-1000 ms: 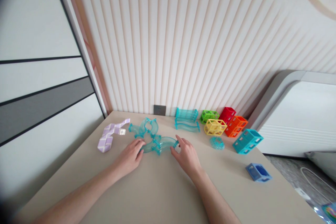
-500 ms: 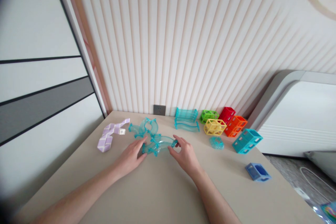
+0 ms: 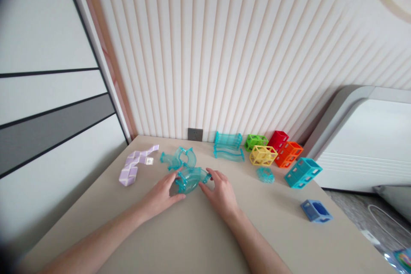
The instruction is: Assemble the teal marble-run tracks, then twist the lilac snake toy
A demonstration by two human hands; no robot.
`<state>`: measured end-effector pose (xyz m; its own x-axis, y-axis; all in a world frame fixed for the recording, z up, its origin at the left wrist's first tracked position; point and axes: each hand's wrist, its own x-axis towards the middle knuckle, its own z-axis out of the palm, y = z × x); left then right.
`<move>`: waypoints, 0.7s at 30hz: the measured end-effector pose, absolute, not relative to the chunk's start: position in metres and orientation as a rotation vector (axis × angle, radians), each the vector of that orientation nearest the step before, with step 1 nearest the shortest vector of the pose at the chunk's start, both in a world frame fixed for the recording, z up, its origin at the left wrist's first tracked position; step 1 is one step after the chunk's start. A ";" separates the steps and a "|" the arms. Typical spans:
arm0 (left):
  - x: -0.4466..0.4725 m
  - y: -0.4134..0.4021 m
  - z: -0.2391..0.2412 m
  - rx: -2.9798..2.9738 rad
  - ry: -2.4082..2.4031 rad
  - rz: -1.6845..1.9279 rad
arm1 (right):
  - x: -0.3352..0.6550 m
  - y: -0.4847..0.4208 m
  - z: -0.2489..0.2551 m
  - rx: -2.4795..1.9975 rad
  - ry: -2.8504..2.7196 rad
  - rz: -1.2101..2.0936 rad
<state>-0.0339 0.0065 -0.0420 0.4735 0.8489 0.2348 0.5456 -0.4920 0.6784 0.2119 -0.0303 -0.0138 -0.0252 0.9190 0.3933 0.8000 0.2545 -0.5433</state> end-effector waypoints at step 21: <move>-0.037 0.014 -0.038 2.415 1.288 0.824 | 0.232 -0.029 -0.005 -1.469 -1.949 0.327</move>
<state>-0.0370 0.0136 -0.0384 0.4393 0.8267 0.3515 0.6656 -0.5623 0.4907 0.2323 -0.0285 -0.0046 -0.1453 0.9231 0.3561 0.7562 0.3357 -0.5617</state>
